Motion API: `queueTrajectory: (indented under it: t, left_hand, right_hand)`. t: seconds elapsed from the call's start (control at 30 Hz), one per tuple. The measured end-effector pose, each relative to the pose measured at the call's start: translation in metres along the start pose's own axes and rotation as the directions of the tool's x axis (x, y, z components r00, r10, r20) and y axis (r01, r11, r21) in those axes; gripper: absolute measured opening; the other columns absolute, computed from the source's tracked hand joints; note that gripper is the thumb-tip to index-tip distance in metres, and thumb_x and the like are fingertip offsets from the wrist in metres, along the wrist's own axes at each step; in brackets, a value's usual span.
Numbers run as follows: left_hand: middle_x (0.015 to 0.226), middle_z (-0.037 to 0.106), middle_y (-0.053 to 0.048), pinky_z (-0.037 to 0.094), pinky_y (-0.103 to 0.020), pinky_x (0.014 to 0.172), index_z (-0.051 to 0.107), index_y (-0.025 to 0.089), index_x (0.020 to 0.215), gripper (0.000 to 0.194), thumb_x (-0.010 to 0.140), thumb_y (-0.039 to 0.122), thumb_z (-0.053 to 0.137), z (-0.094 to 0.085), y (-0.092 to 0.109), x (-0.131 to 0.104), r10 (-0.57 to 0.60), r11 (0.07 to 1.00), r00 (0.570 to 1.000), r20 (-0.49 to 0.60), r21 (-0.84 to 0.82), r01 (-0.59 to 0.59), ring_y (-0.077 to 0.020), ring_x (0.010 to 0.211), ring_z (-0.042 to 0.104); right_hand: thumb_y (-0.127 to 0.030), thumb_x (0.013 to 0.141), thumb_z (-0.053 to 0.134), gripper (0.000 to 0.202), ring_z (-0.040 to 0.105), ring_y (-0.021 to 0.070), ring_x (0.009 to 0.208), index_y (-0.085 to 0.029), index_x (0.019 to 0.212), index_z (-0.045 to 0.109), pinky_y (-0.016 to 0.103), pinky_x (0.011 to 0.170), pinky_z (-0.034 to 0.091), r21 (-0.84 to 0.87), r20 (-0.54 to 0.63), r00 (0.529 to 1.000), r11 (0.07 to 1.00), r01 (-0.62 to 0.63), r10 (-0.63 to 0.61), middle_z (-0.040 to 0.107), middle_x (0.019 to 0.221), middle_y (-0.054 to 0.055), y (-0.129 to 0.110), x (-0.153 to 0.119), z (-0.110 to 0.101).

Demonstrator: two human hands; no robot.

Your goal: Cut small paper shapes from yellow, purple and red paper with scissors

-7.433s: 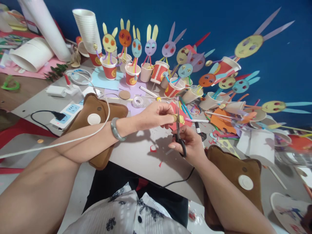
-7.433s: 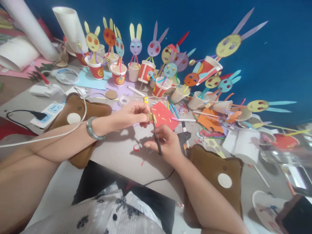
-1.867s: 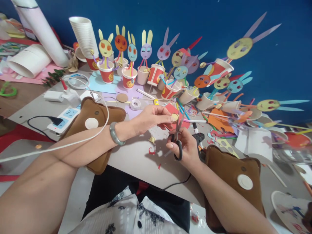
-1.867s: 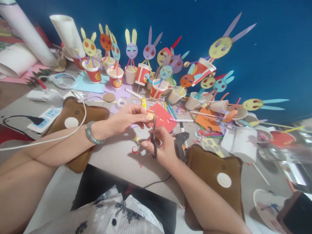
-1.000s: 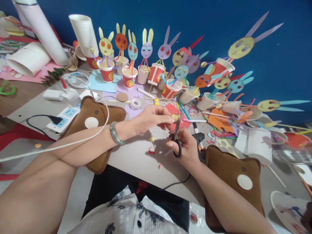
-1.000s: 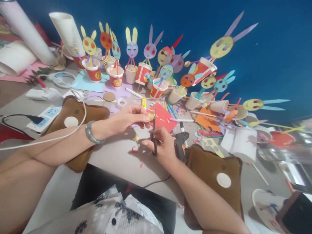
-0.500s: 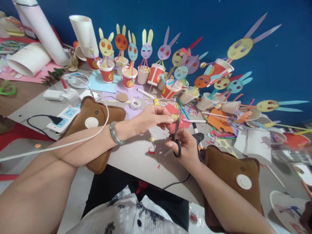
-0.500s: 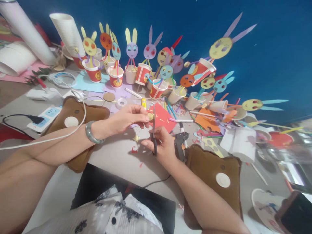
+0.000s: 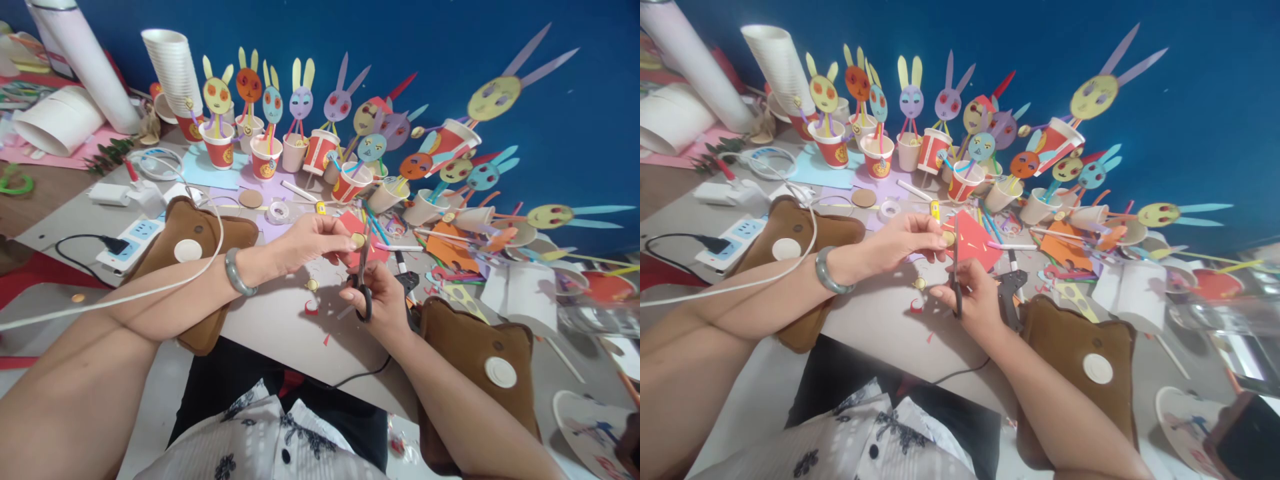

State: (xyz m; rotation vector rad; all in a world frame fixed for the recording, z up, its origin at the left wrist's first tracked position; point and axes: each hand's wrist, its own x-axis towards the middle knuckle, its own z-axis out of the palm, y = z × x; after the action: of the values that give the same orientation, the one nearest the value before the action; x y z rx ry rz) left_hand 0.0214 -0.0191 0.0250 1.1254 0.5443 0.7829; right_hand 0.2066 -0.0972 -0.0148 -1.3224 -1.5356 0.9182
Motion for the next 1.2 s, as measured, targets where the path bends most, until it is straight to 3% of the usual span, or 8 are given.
queueTrajectory:
  t: [0.4,1.2]
  left_hand:
    - [0.065,0.069,-0.001,0.046,-0.021,0.06,0.06,0.014,0.071,0.019,0.077,0.023,0.075,-0.0019,-0.0018,0.0015,0.029,1.0,1.0,-0.011,0.003,-0.029,-0.008,0.06,0.064]
    - [0.062,0.063,0.001,0.044,-0.021,0.058,0.059,0.015,0.07,0.017,0.076,0.022,0.072,-0.0009,0.002,0.0016,0.052,0.998,0.998,-0.041,0.04,-0.05,-0.0078,0.06,0.061]
  right_hand:
    - [-0.052,0.062,0.09,0.047,0.053,0.0132,0.053,-0.022,0.08,0.059,0.026,0.053,0.044,-0.017,-0.022,1.0,1.0,-0.003,0.002,0.063,0.062,-0.003,-0.0059,0.0017,-0.0016]
    - [-0.059,0.062,0.089,0.05,0.054,0.0139,0.051,-0.023,0.079,0.058,0.027,0.05,0.042,-0.013,-0.007,1.0,1.0,-0.026,0.026,0.064,0.061,-0.002,-0.0066,-0.0003,-0.0017]
